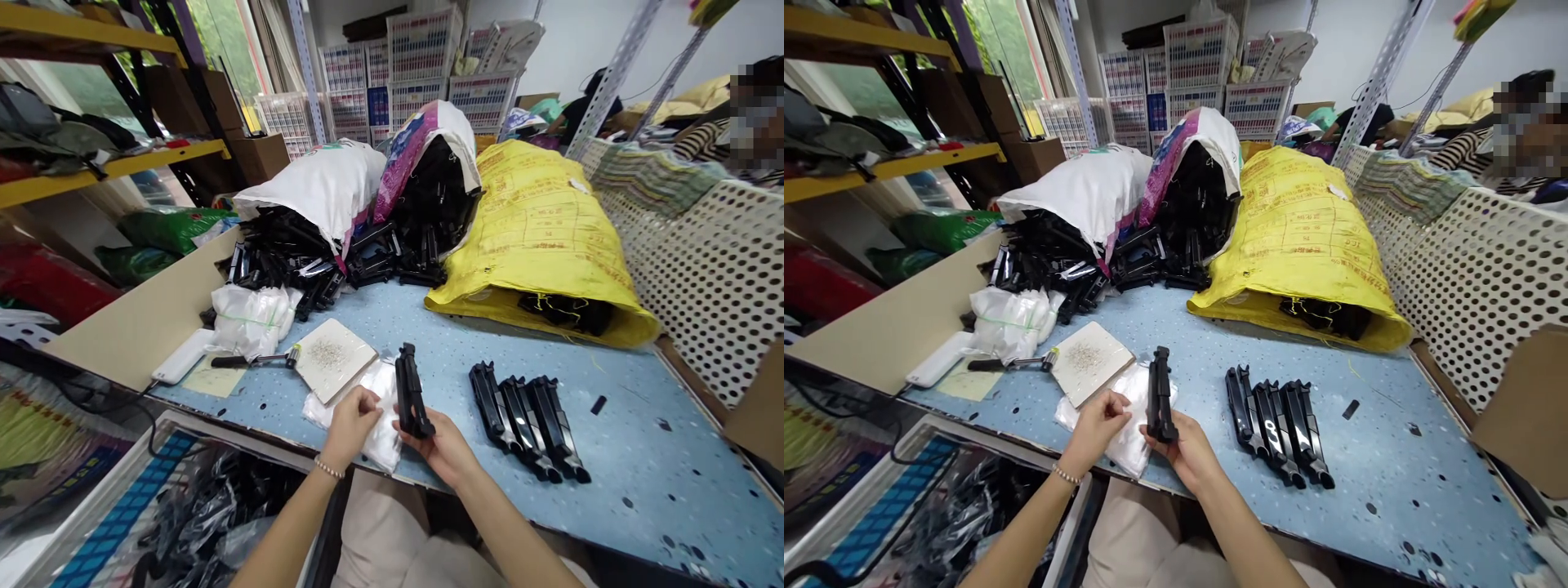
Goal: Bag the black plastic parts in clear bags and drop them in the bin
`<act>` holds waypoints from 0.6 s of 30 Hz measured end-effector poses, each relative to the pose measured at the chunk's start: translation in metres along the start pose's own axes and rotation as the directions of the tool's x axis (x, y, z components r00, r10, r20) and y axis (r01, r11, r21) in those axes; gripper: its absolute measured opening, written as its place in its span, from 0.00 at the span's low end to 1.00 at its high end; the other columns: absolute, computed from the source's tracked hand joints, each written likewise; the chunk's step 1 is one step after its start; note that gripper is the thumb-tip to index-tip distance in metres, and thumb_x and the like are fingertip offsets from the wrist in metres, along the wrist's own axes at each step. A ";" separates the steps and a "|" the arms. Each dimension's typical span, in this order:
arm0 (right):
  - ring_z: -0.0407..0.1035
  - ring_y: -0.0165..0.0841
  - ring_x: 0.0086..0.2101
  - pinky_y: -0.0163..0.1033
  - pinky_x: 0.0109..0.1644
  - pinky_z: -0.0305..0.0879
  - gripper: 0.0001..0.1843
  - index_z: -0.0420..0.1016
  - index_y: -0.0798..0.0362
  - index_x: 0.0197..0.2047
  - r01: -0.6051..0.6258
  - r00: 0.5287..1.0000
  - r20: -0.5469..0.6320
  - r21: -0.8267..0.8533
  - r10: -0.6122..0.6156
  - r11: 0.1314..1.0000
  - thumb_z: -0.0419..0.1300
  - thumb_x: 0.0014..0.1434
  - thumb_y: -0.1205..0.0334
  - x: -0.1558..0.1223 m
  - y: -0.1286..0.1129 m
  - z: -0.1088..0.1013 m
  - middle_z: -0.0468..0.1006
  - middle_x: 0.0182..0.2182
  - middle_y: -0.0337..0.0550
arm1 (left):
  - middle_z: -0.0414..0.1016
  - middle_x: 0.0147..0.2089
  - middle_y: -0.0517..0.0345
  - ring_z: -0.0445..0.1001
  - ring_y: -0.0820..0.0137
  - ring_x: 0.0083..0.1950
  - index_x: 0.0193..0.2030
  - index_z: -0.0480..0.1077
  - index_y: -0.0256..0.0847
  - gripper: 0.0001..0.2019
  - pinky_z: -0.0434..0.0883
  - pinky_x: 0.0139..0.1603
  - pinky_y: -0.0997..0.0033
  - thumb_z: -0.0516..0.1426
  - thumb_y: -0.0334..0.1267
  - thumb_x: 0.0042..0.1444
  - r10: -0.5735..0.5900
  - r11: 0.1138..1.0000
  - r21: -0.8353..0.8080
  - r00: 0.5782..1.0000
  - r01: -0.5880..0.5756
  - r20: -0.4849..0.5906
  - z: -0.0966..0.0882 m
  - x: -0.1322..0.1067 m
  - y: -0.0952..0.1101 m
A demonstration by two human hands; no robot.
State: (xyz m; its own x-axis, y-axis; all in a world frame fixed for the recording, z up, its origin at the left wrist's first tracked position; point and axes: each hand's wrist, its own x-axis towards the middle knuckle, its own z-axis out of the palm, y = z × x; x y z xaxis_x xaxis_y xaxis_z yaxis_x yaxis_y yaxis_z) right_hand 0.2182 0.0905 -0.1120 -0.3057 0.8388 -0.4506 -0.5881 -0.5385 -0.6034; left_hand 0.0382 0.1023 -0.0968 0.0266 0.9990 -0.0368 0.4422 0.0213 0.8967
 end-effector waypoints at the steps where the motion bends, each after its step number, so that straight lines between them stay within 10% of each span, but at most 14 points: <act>1: 0.76 0.33 0.33 0.32 0.35 0.74 0.17 0.79 0.60 0.37 0.028 0.999 -0.033 -0.007 -0.029 1.000 0.71 0.45 0.59 -0.001 0.001 -0.003 0.81 0.38 0.48 | 0.73 0.38 0.52 0.72 0.66 0.41 0.27 0.68 0.39 0.04 0.67 0.43 0.67 0.52 0.30 0.49 0.083 0.995 0.062 0.996 -0.081 -0.025 -0.003 -0.002 0.002; 4: 0.77 0.35 0.34 0.36 0.38 0.74 0.19 0.79 0.58 0.40 0.093 0.994 -0.054 -0.017 -0.093 0.996 0.71 0.47 0.55 -0.014 -0.001 -0.011 0.81 0.38 0.48 | 0.73 0.35 0.52 0.71 0.65 0.40 0.29 0.70 0.40 0.08 0.66 0.44 0.64 0.51 0.27 0.50 0.201 0.952 0.236 0.980 -0.196 0.005 -0.008 -0.004 0.004; 9: 0.77 0.33 0.36 0.35 0.39 0.74 0.18 0.78 0.59 0.43 0.062 0.998 0.034 -0.011 -0.061 0.998 0.67 0.52 0.57 -0.031 -0.008 -0.007 0.75 0.52 0.54 | 0.74 0.28 0.58 0.71 0.69 0.30 0.30 0.72 0.38 0.05 0.68 0.35 0.70 0.57 0.35 0.46 -0.092 0.995 -0.024 0.994 0.094 0.051 0.003 0.003 -0.011; 18: 0.77 0.33 0.34 0.33 0.36 0.75 0.11 0.76 0.61 0.38 -0.048 0.996 0.083 0.119 0.038 0.992 0.66 0.53 0.62 -0.005 -0.001 -0.002 0.79 0.46 0.55 | 0.71 0.23 0.60 0.68 0.72 0.24 0.30 0.73 0.35 0.11 0.66 0.28 0.73 0.55 0.42 0.48 -0.091 0.989 -0.108 0.994 0.096 0.053 0.014 0.006 -0.021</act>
State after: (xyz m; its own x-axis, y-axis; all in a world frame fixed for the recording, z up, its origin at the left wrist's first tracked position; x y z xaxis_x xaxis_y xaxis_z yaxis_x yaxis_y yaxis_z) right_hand 0.2219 0.0863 -0.1106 -0.3890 0.8216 -0.4167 -0.6581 -0.5643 -0.4985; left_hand 0.0415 0.1076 -0.1221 0.0333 0.9894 -0.1416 0.3435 0.1217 0.9312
